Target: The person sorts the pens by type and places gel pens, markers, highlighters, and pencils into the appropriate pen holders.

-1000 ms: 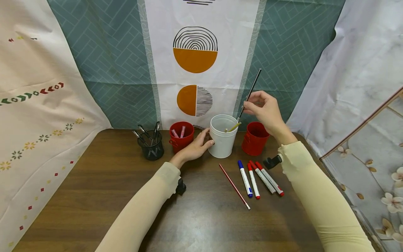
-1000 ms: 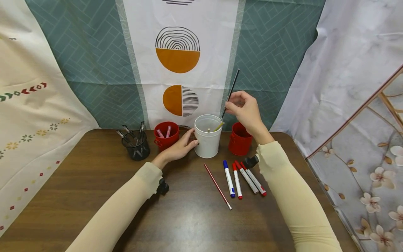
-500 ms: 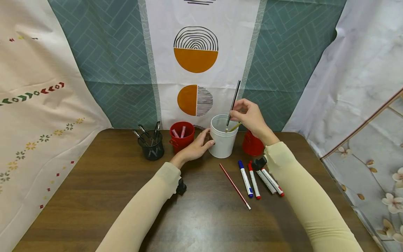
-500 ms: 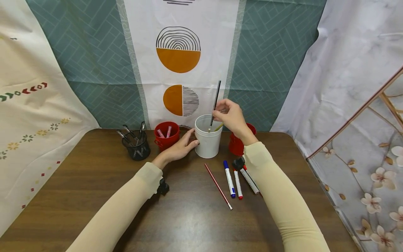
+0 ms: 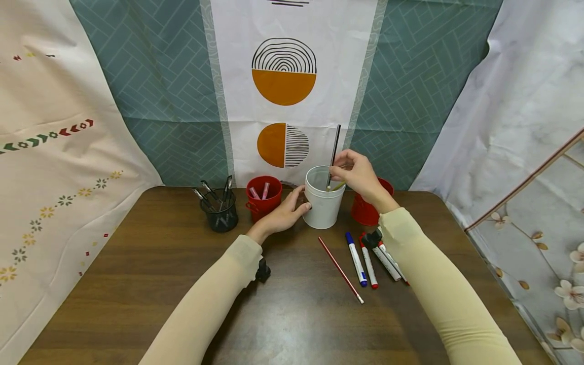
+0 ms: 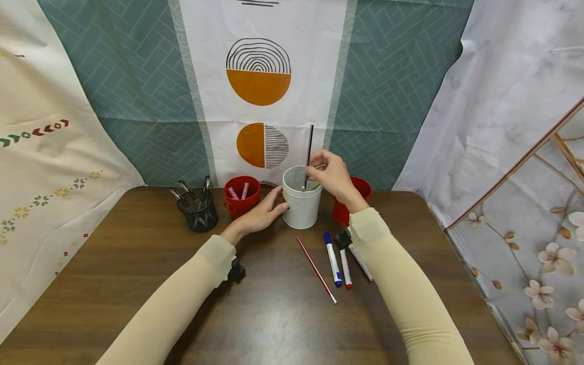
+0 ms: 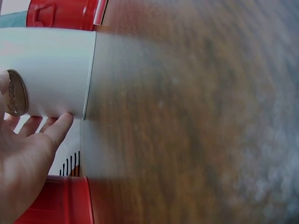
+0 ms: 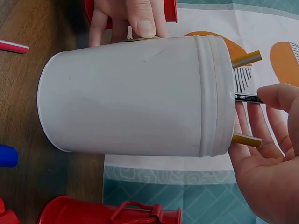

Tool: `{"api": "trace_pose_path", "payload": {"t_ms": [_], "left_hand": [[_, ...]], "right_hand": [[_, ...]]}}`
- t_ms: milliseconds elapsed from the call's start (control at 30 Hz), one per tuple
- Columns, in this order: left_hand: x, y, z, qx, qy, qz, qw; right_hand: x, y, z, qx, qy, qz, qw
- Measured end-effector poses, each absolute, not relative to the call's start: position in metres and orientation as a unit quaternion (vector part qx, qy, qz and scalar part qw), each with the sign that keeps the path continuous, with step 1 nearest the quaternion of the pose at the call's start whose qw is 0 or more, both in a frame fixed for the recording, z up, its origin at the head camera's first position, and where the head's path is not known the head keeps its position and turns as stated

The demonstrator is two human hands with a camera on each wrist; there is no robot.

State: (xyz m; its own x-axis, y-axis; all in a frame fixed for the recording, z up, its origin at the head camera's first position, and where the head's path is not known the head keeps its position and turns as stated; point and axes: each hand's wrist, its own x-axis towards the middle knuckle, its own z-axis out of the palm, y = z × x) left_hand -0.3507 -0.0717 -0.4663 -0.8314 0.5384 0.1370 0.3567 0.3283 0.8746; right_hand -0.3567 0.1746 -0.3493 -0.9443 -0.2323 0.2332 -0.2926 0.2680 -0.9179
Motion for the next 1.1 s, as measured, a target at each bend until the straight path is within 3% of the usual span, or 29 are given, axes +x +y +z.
{"api": "trace_pose_path", "payload": {"t_ms": [433,900,1100], "left_hand": [[-0.35,-0.072,-0.466,0.274,0.814,0.504,0.091],[-0.349,-0.073,-0.465,0.269,0.813,0.508,0.097],[-0.348,-0.073,-0.466,0.27,0.813,0.506,0.096]], "right_hand": [[-0.356,0.179,-0.351,0.18,-0.81,0.556,0.042],[-0.331,0.202,-0.336,0.194,-0.834,0.48,0.191],[-0.315,0.214,-0.334,0.208,-0.854,0.425,0.215]]}}
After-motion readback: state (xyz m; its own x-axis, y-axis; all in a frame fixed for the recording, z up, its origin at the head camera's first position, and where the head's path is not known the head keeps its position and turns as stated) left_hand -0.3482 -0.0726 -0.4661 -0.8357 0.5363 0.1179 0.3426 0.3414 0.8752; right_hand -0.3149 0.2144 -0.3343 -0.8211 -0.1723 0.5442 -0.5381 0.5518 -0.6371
